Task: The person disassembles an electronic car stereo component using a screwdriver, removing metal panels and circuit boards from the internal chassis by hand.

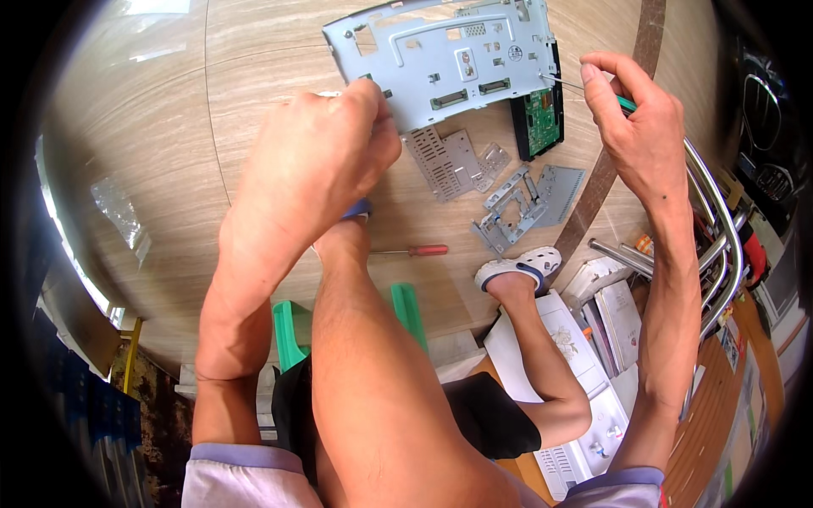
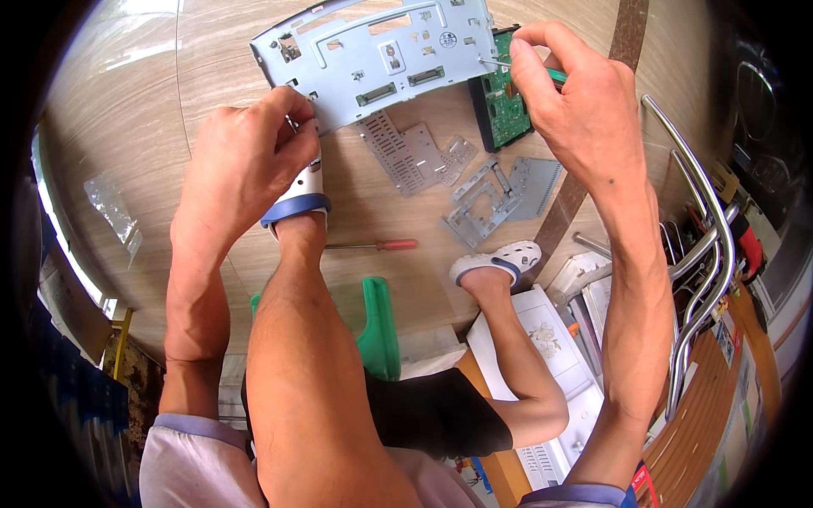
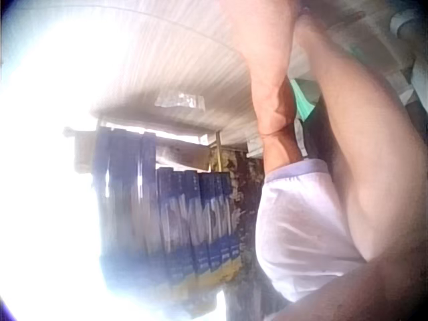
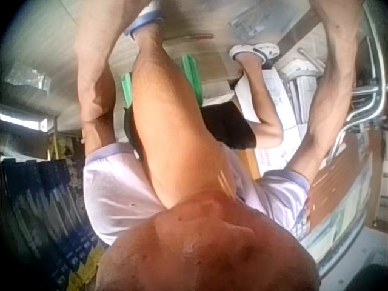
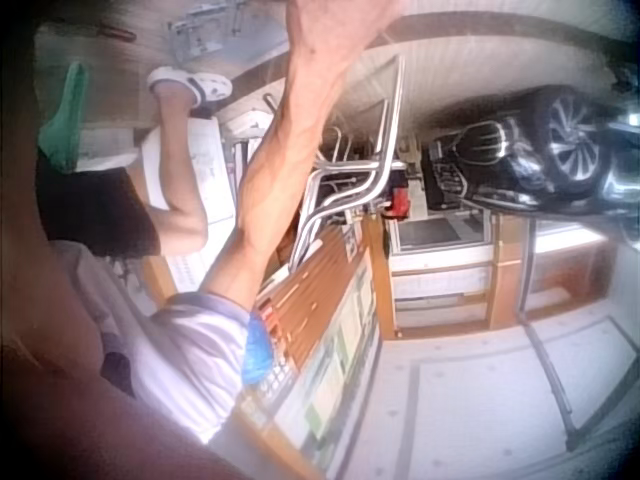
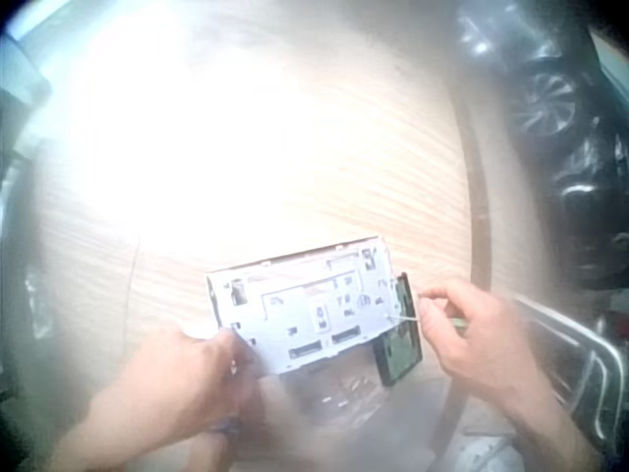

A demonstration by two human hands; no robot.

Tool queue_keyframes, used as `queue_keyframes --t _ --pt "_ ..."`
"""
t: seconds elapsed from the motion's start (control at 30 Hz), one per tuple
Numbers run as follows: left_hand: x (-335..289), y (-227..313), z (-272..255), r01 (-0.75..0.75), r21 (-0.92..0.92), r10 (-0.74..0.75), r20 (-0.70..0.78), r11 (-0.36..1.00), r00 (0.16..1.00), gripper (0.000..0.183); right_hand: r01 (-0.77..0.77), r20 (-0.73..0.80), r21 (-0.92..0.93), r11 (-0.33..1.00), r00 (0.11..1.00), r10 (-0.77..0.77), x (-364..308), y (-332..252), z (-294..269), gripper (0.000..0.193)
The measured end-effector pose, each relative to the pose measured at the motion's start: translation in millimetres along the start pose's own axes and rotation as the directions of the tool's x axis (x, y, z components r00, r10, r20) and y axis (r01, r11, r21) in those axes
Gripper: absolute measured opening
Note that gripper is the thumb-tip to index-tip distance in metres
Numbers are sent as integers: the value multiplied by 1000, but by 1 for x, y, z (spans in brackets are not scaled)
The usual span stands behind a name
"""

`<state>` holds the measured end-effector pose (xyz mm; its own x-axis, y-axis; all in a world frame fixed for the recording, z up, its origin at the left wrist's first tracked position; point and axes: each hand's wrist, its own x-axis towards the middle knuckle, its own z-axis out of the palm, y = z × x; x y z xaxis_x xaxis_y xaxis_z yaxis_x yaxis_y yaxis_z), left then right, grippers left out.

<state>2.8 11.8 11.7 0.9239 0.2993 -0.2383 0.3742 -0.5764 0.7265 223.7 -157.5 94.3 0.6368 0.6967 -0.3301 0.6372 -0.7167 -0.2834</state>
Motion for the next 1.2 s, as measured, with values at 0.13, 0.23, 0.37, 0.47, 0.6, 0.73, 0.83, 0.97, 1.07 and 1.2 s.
queue_keyframes --t 0.13,0.23,0.37,0.47,0.6,0.73,0.83,0.97,1.07,1.2 --pt "-1 0 0 -10 -1 10 -8 1000 1000 15 87 -20 -49 995 996 -88 -2 -1 -2 27" --pt "-1 0 1 -14 4 14 -14 1000 1000 15 129 -49 -40 991 990 -131 -4 3 2 30" --pt "-1 3 0 23 16 -24 10 1000 1000 16 86 0 -103 991 996 -87 -3 0 -3 28" --pt "-1 2 1 15 4 -15 -6 1000 1000 16 -31 24 9 999 999 31 -3 1 -3 27" --pt "0 2 1 4 7 -4 -12 1000 1000 17 202 -47 -109 973 977 -208 -3 1 -2 22" --pt "-1 2 1 30 10 -30 12 999 999 17 57 28 -85 995 998 -55 -1 -3 -7 19" --pt "-1 1 2 5 7 -5 -15 1000 1000 17 160 -8 -84 984 987 -161 -3 2 -4 19" --pt "-1 1 2 8 7 -8 -6 1000 1000 18 356 -85 -130 926 926 -368 -3 4 -2 18" --pt "-1 0 3 5 10 -5 -5 1000 1000 19 113 40 -144 983 993 -108 -4 2 -6 21" --pt "-1 1 3 -2 -4 2 -17 1000 1000 19 291 -57 -138 947 952 -301 -4 10 1 25"
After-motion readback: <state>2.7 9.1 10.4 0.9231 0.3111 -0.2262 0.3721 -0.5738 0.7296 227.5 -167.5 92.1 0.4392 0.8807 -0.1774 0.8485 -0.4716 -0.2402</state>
